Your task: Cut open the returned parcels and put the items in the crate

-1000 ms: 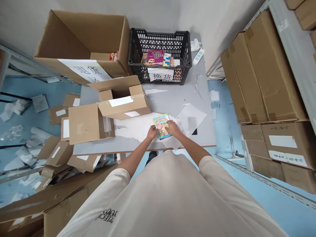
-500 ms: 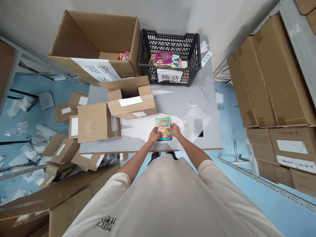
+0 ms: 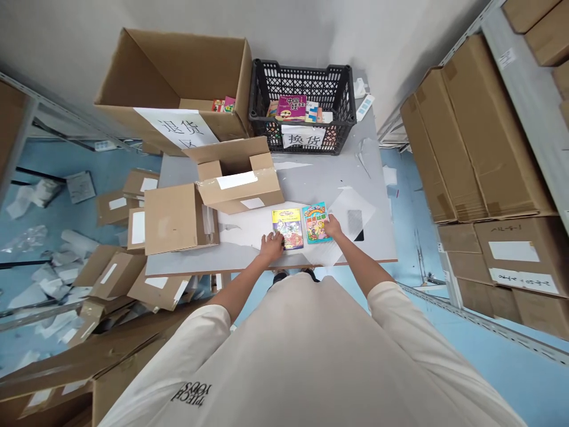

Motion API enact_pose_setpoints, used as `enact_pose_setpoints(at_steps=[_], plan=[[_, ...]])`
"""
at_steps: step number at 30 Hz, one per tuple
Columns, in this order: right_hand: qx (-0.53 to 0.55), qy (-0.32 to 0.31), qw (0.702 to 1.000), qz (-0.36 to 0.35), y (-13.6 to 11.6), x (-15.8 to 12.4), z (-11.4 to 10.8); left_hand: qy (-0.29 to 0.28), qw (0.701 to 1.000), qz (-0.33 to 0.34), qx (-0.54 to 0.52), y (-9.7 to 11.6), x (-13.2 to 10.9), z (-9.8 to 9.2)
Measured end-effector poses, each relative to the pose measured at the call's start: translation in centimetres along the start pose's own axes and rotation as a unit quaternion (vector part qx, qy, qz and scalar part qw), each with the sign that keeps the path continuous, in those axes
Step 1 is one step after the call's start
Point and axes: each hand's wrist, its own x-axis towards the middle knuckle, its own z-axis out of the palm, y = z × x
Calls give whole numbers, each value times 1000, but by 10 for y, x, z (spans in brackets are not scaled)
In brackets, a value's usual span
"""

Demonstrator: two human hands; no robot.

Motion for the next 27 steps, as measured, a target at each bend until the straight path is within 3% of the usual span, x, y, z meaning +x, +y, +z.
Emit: enact_pose_setpoints(at_steps=[11,15,21,27], plan=[[-17,-46,997,-54,-10,-9,36,5,998,-53,44,1,-16,-1],[-78,-11,993,-86,7,-12,18,11,997,-44,59,7,-12,-4],[-208,41,975,-71,48,-9,-21,26,997,59,30,39,9,2],[-242,26,966,-85,62,-5,-19,6,991,131,-3,83,35,15]])
